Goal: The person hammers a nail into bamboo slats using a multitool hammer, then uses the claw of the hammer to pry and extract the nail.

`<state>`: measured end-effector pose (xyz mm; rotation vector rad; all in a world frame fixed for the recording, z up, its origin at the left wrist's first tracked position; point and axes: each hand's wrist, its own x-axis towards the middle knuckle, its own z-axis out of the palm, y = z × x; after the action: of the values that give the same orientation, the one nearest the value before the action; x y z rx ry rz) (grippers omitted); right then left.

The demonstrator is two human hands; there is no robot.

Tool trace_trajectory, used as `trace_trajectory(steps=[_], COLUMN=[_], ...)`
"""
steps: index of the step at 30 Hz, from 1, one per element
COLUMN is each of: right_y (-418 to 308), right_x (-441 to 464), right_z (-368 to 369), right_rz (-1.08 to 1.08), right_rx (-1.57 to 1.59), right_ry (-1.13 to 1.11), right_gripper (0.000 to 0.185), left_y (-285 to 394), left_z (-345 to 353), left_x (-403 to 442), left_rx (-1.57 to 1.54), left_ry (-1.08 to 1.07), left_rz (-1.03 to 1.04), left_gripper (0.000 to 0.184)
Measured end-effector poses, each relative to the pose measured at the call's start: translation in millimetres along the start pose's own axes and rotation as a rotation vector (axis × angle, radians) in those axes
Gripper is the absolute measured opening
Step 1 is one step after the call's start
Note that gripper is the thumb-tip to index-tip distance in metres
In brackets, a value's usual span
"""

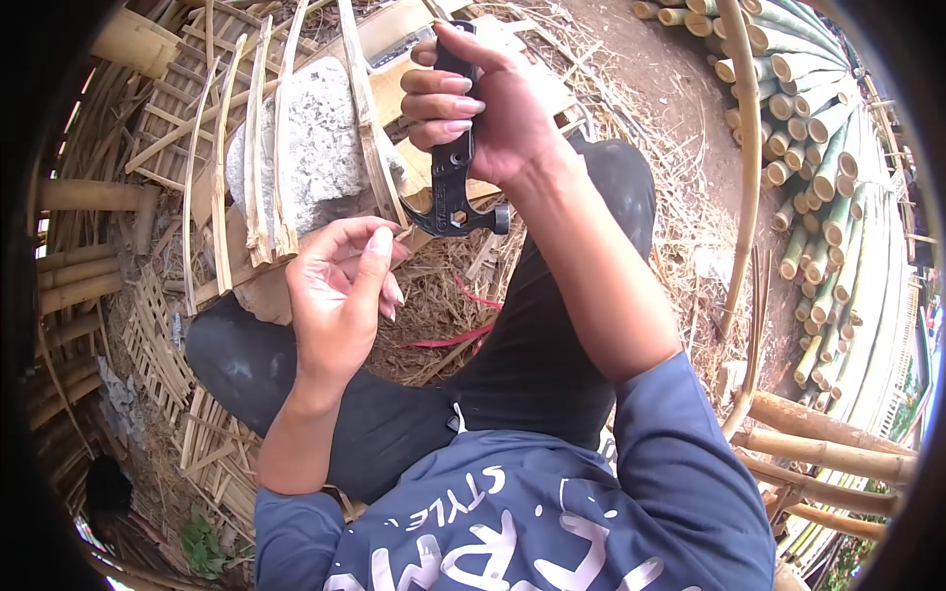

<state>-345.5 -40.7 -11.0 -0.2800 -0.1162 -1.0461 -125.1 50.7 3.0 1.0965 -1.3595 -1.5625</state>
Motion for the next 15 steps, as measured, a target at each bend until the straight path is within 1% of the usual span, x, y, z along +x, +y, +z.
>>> trace_trajectory(steps=[1,4,5,15], right_y=[-1,2,1,5], right_x=[0,0,0,1], right_z=[2,2,5,3], right_rz=[0.016,0.000,0.018,0.026], right_rx=[-0.001,-0.018,-0.063,-0.083], right_ry=[0.047,0.009,0.019,0.022], right_gripper=[0.030,0.031,0.031,0.030], left_y=[-5,-14,-15,-26], left_z=[-1,-4,-3,-4], left_x=[0,3,3,4], left_rx=[-0.019,-0.170,-0.175,-0.232], left_ry=[-0.022,-0.137,-0.152,-0.149], left_rz=[-0.034,-0.070,-0.078,-0.080], left_gripper=[0.017,0.017,0.016,0.012])
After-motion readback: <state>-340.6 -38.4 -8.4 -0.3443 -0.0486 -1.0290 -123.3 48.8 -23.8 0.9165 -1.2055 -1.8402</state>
